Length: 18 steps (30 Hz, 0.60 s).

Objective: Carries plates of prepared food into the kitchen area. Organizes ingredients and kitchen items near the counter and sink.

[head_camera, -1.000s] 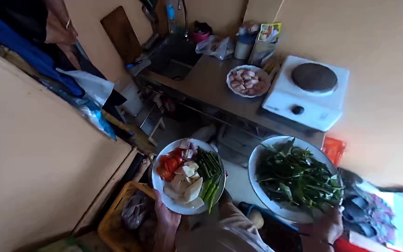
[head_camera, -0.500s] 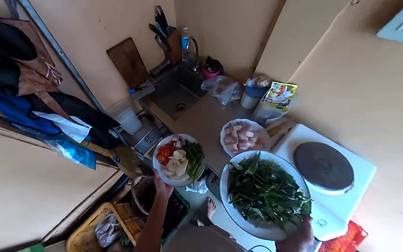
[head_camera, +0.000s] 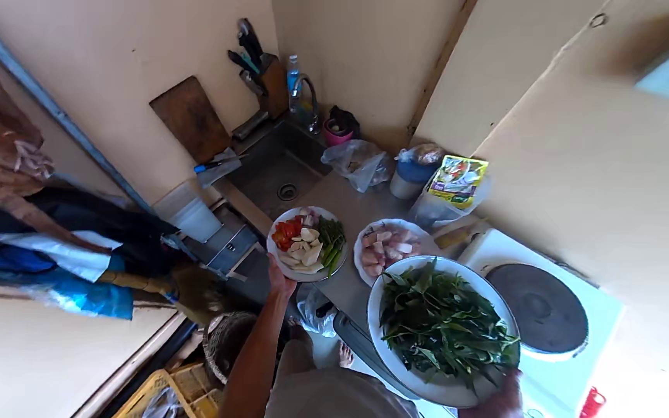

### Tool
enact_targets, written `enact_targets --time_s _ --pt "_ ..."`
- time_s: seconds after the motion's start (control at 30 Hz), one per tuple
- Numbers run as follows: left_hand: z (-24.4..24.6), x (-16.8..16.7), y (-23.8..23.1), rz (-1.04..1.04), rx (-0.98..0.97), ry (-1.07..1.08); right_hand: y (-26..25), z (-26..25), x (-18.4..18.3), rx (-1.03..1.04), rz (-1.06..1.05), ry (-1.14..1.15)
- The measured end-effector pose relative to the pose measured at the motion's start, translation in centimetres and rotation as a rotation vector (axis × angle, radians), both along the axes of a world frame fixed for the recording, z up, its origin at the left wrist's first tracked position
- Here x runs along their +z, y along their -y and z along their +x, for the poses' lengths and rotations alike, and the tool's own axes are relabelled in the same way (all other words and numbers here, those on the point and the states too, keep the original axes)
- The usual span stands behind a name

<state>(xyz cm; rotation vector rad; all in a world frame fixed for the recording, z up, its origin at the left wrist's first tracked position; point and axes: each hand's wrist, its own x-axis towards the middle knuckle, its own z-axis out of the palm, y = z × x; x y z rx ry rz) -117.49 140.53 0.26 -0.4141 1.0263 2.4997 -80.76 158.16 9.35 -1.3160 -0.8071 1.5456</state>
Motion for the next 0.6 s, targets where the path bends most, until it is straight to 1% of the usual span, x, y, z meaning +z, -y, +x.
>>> enact_targets --time_s 0.13,0.23,0.3,0.4,0.47,0.53,0.6 --pt "-3.5 -0.1 -2.8 -0.098 -0.116 -0.019 0.3 -1.8 0.5 -0.081 0.016 0.007" --pt "-7.4 -0.2 -4.4 -0.123 -0.250 -0.011 0.8 -3.8 0.0 -0.155 0.063 0.012" --pt "-10.5 -0.1 -5.1 -0.137 -0.375 -0.011 1.7 -5.9 -0.3 -0.232 0.084 0.022" --pt "-16.1 0.2 -6.3 -0.183 -0.596 -0.011 3.9 -10.3 -0.4 -0.393 0.087 0.040" --pt "-20.3 0.6 -7.2 -0.222 -0.756 -0.008 6.4 -13.8 -0.5 -0.492 0.045 0.008" --pt "-23.6 0.8 -8.0 -0.238 -0.923 0.002 8.9 -17.1 -0.2 -0.593 -0.010 -0.038" --pt "-26.6 1.1 -9.4 -0.275 -1.075 0.025 11.4 -20.5 -0.4 -0.685 -0.045 -0.034"
